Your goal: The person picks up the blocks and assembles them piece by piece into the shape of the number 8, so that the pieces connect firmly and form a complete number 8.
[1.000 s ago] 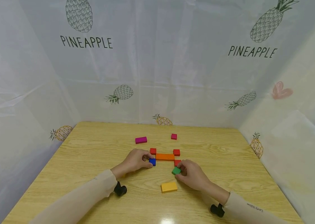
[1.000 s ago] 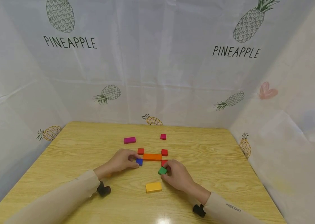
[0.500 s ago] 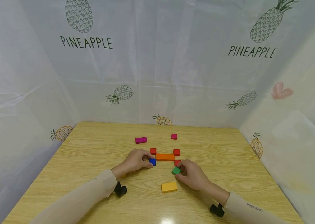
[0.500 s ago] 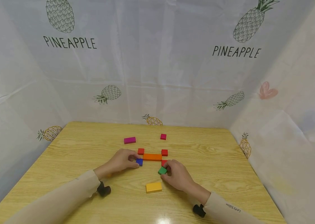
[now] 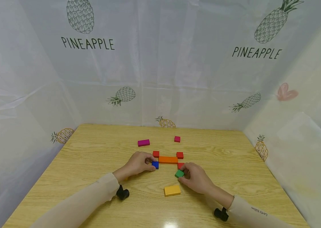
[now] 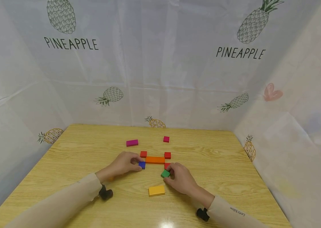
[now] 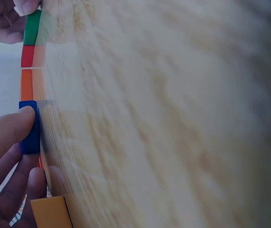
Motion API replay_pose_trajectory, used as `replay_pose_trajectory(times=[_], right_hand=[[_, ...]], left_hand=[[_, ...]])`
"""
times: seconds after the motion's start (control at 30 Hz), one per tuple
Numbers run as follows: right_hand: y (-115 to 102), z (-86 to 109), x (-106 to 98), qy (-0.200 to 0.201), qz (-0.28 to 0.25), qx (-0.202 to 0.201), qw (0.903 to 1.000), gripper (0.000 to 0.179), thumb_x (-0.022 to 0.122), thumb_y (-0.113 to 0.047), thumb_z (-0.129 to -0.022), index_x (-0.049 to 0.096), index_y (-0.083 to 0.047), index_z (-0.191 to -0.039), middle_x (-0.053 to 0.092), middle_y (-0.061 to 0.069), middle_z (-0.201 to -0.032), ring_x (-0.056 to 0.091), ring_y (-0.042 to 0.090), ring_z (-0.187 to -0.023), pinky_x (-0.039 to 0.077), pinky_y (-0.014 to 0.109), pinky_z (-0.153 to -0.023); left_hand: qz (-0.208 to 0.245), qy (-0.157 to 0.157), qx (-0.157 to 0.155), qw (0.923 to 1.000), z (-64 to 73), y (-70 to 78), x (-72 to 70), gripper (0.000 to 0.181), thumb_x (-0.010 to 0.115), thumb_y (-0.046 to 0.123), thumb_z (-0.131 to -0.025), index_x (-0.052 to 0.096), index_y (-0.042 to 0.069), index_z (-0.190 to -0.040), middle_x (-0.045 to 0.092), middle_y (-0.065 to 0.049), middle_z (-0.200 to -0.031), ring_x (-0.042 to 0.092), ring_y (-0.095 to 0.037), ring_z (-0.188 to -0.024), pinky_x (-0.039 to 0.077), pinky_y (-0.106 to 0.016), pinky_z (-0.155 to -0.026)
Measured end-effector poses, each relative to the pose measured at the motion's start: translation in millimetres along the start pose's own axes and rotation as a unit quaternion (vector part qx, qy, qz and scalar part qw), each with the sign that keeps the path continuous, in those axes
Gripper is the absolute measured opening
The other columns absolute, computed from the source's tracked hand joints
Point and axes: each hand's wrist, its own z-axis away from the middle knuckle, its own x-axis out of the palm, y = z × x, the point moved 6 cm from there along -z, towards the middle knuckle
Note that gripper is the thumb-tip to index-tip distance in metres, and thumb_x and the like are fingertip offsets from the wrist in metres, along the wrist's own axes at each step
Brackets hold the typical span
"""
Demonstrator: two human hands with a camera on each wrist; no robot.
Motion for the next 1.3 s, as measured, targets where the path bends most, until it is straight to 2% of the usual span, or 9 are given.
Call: replay_pose_trajectory(times=[1.03,1.3], right_hand=[[2.7,-0.3,1.9,0.001,0.011,0.006,0.9999,0.021,0.087,-0.019,-0.091,0.072,-0.013,-0.105,0.067,-0.003,-0.095,0.059,0.011,-0.080,0.051,0.023,-0.069],[1.1,-0.6,1.2,-0.003,0.009,0.003,1.0000,0.020,0.087,-0.019,-0.091,0.072,-0.012,-0.104,0.067,-0.002,-0.095,0.058,0.011,-0.080,0.051,0.023,-0.070]], left_hand=[[0.017,-0.013,-0.015,0.9997,-1.6,-0.5,0.9,0.026,0.091,0.026,-0.086,0.082,0.020,-0.110,0.076,0.009,-0.100,0.062,-0.008,-0.083,0.053,-0.029,-0.077],[0.013,-0.022,-0.005,0.9997,-2.4,-1.6,0.3,0.029,0.092,0.026,-0.085,0.082,0.018,-0.111,0.076,0.009,-0.102,0.063,-0.008,-0.083,0.055,-0.030,-0.077]])
